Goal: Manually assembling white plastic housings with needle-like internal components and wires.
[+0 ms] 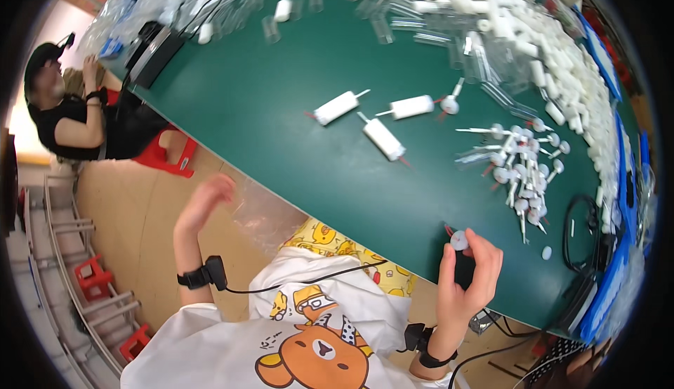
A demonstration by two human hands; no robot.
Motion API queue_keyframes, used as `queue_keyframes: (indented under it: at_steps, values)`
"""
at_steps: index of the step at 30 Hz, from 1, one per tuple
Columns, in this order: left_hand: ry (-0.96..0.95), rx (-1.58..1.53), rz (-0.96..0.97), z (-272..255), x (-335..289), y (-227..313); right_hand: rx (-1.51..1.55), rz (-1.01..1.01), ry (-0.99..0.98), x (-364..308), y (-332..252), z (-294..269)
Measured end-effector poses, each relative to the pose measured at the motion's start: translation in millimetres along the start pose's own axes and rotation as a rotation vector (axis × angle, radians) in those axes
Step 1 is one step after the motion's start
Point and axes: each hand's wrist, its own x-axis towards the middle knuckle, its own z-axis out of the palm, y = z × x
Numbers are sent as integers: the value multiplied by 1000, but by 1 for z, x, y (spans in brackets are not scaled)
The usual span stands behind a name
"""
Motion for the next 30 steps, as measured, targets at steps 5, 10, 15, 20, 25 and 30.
queue_keyframes:
  at_steps: [5, 10, 15, 20, 25, 30]
  values:
    - [999, -979, -167, -143, -19, -198, 63, -121, -84, 5, -21, 19]
    - [1026, -1011, -946, -76, -26, -278, 15, -134, -87, 8, -34, 35]
    - [713, -707, -759, -44, -7, -262, -16, -156, -98, 9, -42, 42]
    - [453, -695, -385, -78, 9, -269, -50, -139, -94, 8, -40, 40]
    - [387, -668, -175, -82, 43, -173, -52, -102, -64, 7, -42, 43]
    - [177, -203, -45, -20, 66, -98, -55, -121, -55, 6, -42, 43]
